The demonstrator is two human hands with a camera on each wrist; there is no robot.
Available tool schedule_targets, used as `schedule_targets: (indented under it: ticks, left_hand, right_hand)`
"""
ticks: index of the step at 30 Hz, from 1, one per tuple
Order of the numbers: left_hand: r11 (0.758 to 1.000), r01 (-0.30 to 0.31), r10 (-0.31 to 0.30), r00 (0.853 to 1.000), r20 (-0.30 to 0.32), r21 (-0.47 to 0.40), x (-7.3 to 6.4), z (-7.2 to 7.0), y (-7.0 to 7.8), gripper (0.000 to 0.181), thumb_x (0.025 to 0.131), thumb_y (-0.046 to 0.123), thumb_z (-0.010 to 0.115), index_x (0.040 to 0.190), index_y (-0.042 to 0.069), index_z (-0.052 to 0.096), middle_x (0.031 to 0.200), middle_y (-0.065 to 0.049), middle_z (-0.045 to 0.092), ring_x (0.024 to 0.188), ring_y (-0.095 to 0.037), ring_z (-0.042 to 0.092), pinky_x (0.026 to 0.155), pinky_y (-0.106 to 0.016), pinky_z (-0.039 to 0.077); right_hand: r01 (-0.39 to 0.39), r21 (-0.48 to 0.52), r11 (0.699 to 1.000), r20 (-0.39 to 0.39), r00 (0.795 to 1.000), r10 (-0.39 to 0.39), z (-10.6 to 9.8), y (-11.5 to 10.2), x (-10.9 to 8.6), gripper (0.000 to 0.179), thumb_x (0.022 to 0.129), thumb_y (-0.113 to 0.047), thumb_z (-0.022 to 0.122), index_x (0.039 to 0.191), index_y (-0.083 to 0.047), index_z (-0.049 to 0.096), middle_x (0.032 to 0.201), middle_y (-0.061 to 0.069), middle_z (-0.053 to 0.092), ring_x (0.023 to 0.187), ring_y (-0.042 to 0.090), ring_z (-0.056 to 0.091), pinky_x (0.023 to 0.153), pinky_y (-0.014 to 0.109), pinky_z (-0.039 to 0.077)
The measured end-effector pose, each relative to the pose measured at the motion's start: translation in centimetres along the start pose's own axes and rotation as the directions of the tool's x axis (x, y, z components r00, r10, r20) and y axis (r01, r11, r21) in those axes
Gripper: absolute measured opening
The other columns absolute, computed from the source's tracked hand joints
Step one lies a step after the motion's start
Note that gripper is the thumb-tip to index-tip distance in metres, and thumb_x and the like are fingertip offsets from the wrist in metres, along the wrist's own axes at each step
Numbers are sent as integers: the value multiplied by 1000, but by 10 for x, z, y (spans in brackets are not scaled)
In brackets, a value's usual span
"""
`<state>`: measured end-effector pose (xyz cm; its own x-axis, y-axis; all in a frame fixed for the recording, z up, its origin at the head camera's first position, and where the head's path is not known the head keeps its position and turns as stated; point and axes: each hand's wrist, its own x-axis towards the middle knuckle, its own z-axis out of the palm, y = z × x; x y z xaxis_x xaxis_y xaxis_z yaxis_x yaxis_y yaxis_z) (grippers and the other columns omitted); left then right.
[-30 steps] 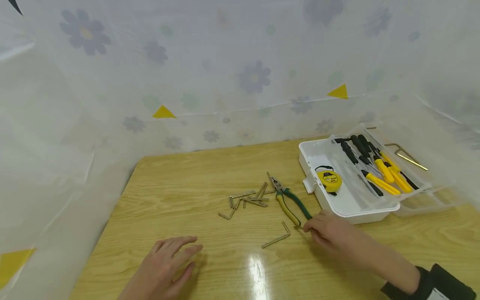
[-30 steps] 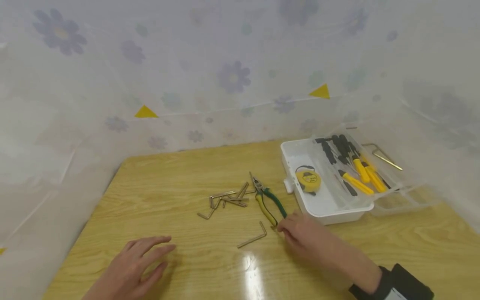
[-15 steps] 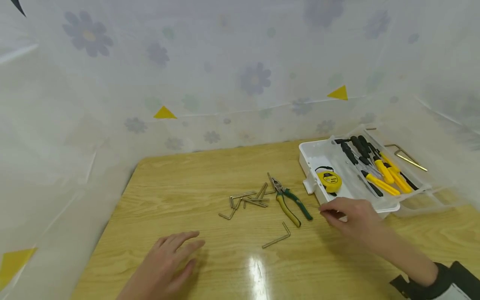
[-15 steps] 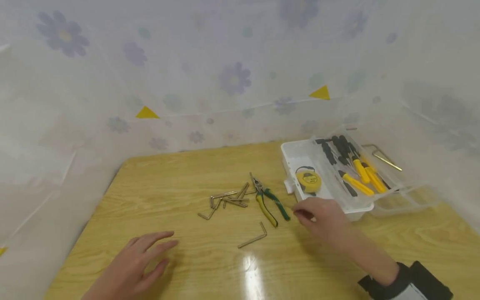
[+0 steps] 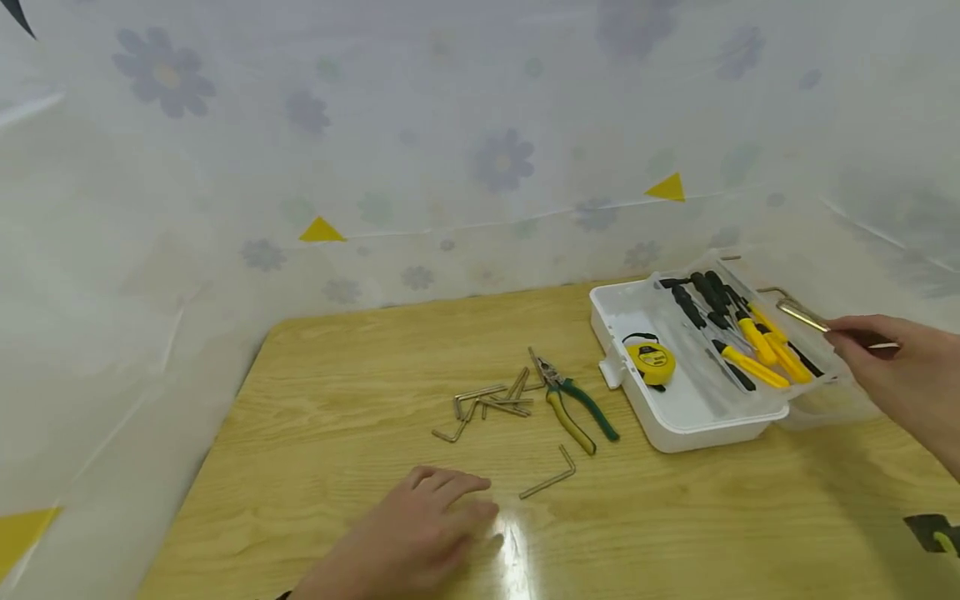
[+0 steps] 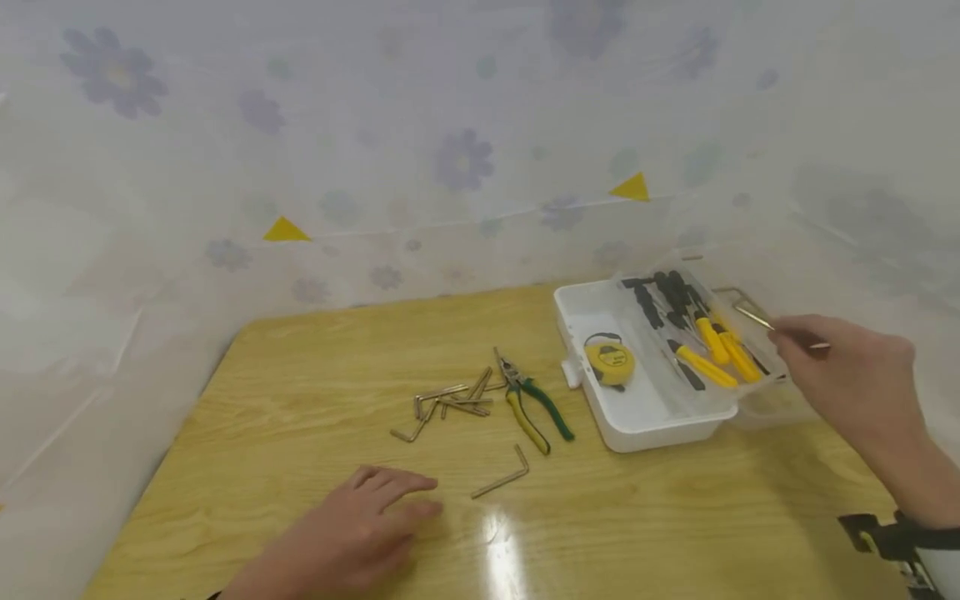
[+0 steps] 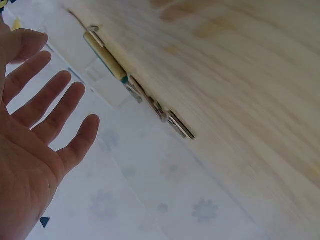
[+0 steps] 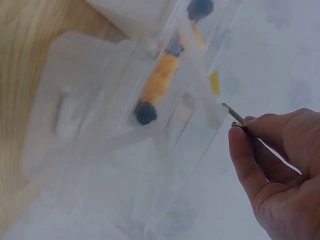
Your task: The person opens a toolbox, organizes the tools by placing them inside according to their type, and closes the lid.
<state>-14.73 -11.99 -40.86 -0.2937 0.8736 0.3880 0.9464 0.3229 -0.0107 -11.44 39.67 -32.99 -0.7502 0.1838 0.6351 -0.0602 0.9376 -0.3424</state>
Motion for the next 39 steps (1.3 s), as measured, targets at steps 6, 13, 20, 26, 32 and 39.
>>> schedule_targets:
  ticks: [6,13,20,26,32,39]
  left_hand:
    - [993,-116,117,993,-34,30,19,6,11,25,95,25,69,121,26,66,127,6,69,121,-11,64,93,-35,55]
    - [993,-115,116,993,-18,27,18,9,12,31,90,26,74,120,26,67,127,7,70,124,-9,62,93,-32,54]
    - [996,-82,83,995,-56,19,13,9,10,31,88,26,77,118,25,69,125,6,70,120,-10,64,91,-34,56]
    - [998,-67,67,997,-25,18,10,5,9,31,90,26,77,119,26,68,127,5,70,119,-13,65,93,-36,55]
    - [1000,-28,28,998,-55,-2,3,2,5,31,89,24,76,119,24,68,125,3,70,119,-13,65,93,-38,55]
    - [996,93,-93,993,-79,-1,-18,-4,-3,38,87,18,74,124,24,68,130,1,69,120,-15,65,92,-39,54]
  right_hand:
    - [-9,-97,995,75,997,17,10,55,2,18,102,-1,56,99,10,70,83,23,66,72,-3,53,60,13,41]
    - [108,-276,955,332,943,-11,-3,62,12,22,99,-3,56,95,12,72,74,25,68,44,18,41,43,36,35]
    - [98,-257,961,510,859,49,-14,35,19,36,92,5,35,119,14,57,99,35,68,44,12,28,44,26,28]
    - [24,-253,967,492,864,107,-10,23,14,40,102,-3,26,136,13,39,103,39,66,42,16,37,43,29,33]
    - [81,-279,957,342,940,20,-1,1,12,40,97,-3,38,133,12,47,90,34,68,43,24,39,40,36,35]
    - [497,-89,863,52,868,-494,48,-50,-2,32,77,-2,56,106,5,71,90,23,74,83,43,66,66,58,52]
